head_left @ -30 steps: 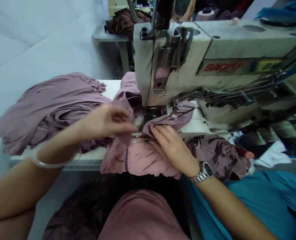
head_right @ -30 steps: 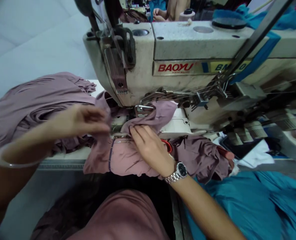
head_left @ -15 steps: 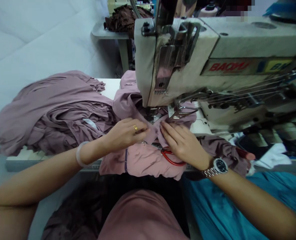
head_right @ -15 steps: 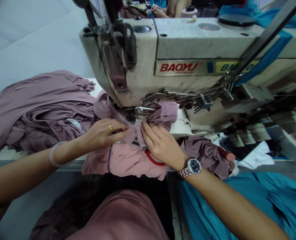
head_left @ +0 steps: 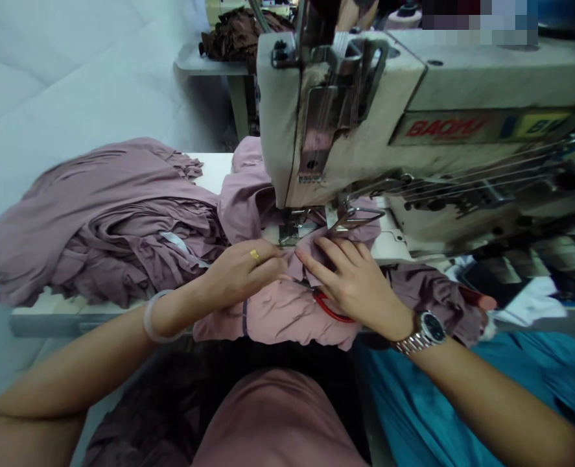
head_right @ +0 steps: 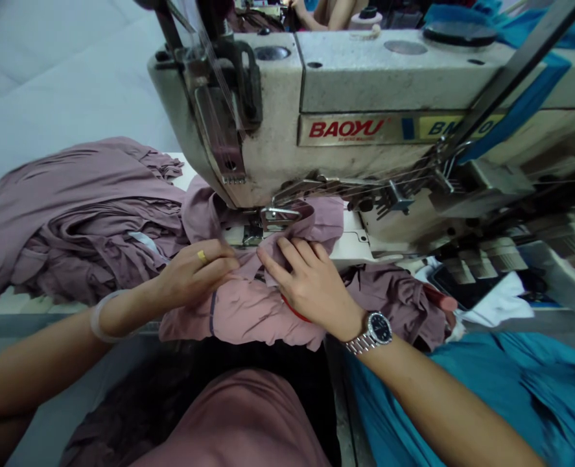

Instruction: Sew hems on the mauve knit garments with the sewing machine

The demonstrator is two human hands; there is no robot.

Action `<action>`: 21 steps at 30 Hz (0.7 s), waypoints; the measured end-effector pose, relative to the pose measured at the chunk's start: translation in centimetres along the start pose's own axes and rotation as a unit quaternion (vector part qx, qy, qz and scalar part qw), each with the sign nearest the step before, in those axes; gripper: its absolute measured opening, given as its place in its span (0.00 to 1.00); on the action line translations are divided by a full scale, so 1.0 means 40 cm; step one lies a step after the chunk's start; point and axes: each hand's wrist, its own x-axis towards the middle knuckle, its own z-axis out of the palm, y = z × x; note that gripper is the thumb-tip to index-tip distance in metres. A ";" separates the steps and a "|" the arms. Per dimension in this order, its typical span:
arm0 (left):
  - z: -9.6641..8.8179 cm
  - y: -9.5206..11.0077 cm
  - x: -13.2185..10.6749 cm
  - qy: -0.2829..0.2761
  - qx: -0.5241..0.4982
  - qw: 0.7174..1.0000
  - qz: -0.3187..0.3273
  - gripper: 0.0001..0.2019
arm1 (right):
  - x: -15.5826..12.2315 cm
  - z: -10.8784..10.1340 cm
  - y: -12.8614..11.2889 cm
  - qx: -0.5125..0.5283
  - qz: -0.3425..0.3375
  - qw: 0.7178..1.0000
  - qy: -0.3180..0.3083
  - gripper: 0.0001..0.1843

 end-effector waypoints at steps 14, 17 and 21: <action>-0.011 0.040 -0.032 -0.094 0.079 0.991 -0.045 0.17 | 0.001 0.004 -0.012 0.014 0.021 0.999 0.036 0.27; -0.009 0.053 -0.032 -0.112 0.107 0.982 -0.104 0.19 | 0.011 0.011 -0.029 0.012 0.024 0.997 0.067 0.22; 0.012 0.066 -0.019 -0.115 0.139 0.974 -0.138 0.19 | 0.031 0.027 -0.050 0.107 0.060 0.987 0.101 0.23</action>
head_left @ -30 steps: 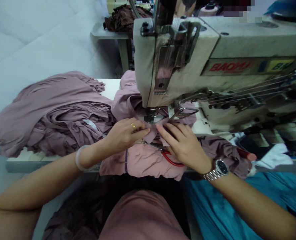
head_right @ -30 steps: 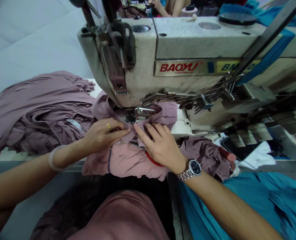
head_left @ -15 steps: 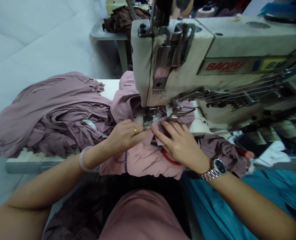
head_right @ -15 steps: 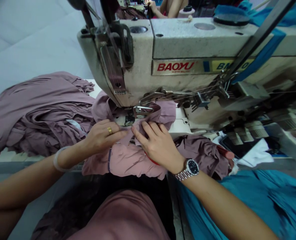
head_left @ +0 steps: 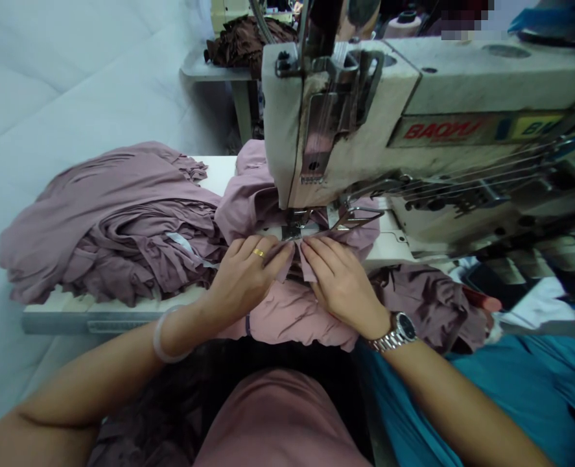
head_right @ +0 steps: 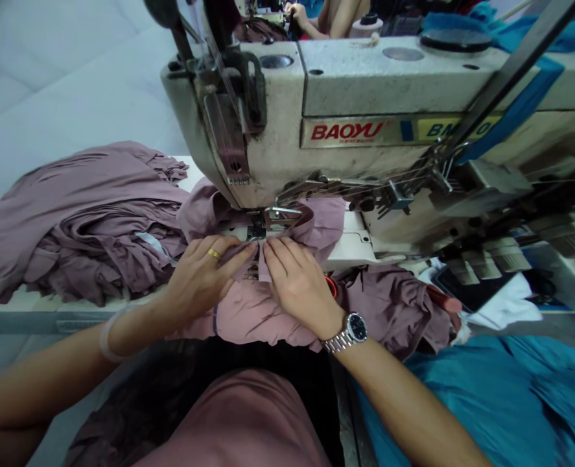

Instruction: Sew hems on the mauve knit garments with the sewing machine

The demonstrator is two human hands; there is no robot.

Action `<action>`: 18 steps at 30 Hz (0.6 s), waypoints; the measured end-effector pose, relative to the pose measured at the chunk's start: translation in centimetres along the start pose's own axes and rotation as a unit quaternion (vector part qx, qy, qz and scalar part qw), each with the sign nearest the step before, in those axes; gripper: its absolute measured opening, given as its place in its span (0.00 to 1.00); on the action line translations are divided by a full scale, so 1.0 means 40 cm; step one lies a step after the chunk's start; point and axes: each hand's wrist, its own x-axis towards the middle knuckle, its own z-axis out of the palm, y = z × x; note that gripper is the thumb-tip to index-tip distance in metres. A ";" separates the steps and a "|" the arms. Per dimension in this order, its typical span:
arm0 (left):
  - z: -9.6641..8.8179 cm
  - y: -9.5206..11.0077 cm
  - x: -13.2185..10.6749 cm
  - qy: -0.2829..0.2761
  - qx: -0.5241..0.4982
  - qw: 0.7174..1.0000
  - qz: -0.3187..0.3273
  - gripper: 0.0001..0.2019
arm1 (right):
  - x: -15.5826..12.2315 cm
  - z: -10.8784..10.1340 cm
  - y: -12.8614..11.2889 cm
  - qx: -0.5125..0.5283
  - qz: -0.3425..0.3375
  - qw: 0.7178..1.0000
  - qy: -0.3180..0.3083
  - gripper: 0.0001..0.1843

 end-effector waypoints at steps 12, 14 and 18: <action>0.014 0.029 -0.003 -0.017 -0.025 0.999 -0.013 0.20 | -0.006 0.008 -0.021 0.043 0.053 0.998 -0.018 0.24; 0.013 0.031 -0.002 -0.016 -0.026 0.999 -0.012 0.20 | -0.003 0.005 -0.021 0.035 0.048 0.998 -0.029 0.25; 0.011 0.033 0.001 -0.020 -0.029 0.999 -0.021 0.21 | 0.005 0.000 -0.024 -0.009 0.024 0.999 -0.047 0.26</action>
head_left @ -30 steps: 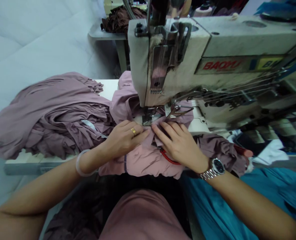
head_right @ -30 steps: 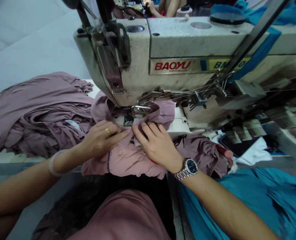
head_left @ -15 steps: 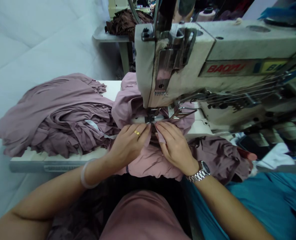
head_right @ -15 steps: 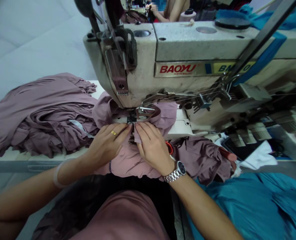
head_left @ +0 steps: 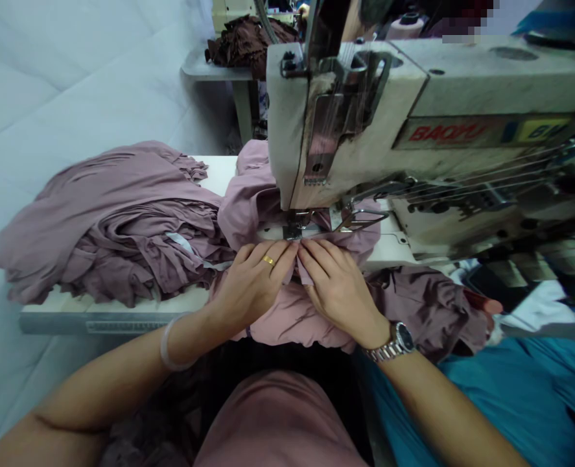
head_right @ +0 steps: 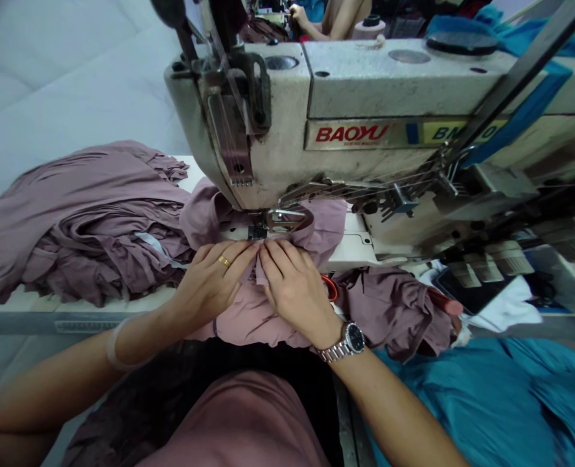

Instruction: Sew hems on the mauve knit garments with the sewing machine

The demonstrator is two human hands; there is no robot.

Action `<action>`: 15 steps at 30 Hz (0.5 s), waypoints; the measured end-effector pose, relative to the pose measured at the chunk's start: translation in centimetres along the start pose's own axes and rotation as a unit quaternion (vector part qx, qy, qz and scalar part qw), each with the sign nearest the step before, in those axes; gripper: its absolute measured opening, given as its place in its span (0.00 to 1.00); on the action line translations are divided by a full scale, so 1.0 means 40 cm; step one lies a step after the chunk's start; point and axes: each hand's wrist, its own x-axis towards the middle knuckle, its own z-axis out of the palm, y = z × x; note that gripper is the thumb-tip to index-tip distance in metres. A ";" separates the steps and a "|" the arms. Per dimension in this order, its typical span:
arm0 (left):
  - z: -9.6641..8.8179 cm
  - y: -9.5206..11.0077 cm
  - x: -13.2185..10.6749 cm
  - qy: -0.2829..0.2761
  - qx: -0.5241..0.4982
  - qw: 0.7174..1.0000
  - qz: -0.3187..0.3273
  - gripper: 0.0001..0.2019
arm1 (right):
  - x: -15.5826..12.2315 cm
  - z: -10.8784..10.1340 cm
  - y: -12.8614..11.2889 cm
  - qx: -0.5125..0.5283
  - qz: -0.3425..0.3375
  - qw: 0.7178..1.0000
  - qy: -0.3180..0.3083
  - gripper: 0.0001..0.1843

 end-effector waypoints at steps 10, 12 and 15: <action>0.013 -0.009 0.006 0.005 -0.006 1.000 -0.004 0.21 | -0.001 0.006 0.001 -0.008 0.001 1.000 0.008 0.25; 0.014 -0.012 0.011 0.000 -0.004 1.000 -0.008 0.21 | 0.005 0.010 0.003 -0.004 0.011 1.000 0.009 0.24; 0.014 -0.018 0.019 -0.010 0.001 1.000 -0.012 0.22 | 0.016 0.012 0.005 0.001 0.024 1.000 0.005 0.24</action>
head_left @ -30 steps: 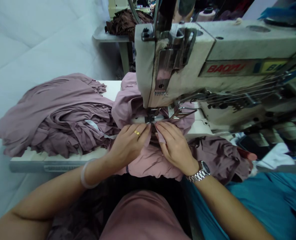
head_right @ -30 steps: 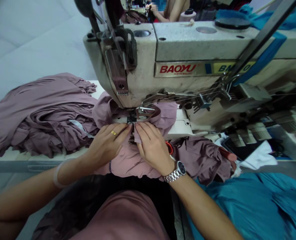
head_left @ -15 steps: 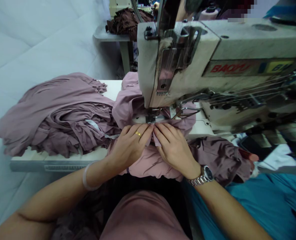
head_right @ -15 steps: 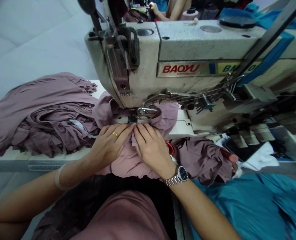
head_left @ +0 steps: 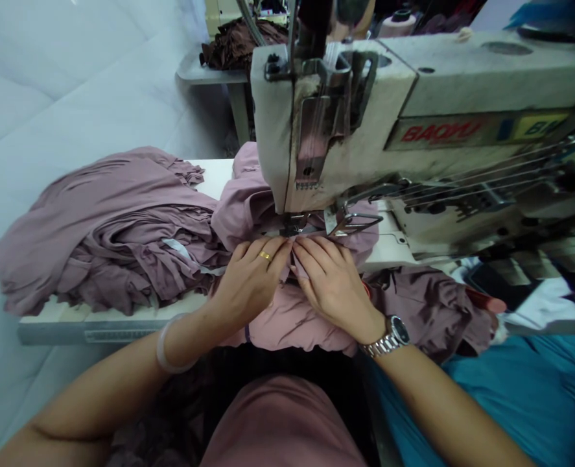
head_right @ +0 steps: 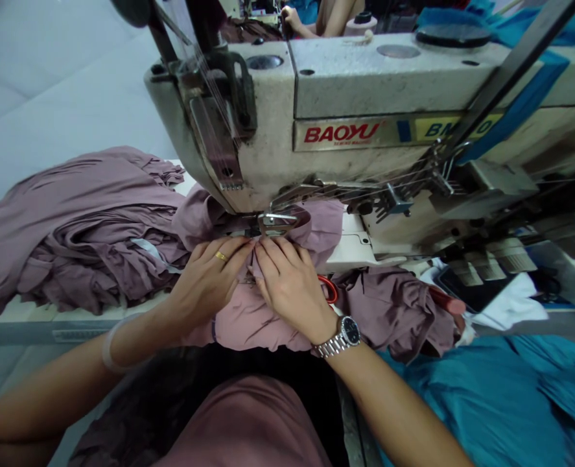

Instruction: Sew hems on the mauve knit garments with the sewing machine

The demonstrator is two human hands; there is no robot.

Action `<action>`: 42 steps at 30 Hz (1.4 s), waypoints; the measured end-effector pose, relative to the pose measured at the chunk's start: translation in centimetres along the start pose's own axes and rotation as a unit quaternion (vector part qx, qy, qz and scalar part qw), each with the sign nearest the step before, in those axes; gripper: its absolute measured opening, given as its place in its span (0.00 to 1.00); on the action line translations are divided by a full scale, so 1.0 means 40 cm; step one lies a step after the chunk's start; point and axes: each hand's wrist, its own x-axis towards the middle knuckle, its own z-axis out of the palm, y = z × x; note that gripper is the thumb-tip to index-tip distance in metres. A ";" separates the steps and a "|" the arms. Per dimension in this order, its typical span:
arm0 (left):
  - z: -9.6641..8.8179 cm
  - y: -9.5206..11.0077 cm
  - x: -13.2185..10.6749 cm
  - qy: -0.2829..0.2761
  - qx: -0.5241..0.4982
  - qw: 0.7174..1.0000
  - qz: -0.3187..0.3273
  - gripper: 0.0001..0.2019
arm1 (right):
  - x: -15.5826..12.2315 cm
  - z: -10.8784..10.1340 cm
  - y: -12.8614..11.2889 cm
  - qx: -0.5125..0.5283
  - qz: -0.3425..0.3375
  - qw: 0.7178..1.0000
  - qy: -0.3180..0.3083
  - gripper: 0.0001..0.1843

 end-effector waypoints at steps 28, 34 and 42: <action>0.000 -0.048 0.022 0.115 -0.105 0.985 0.074 0.10 | 0.024 0.000 0.011 0.044 -0.008 0.998 0.053 0.14; 0.005 -0.042 0.032 0.097 -0.099 0.989 0.046 0.12 | 0.038 0.005 0.015 0.059 0.027 0.997 0.030 0.16; 0.002 -0.046 0.038 0.079 -0.105 0.991 0.036 0.12 | 0.035 -0.004 0.033 0.068 0.028 0.997 0.008 0.18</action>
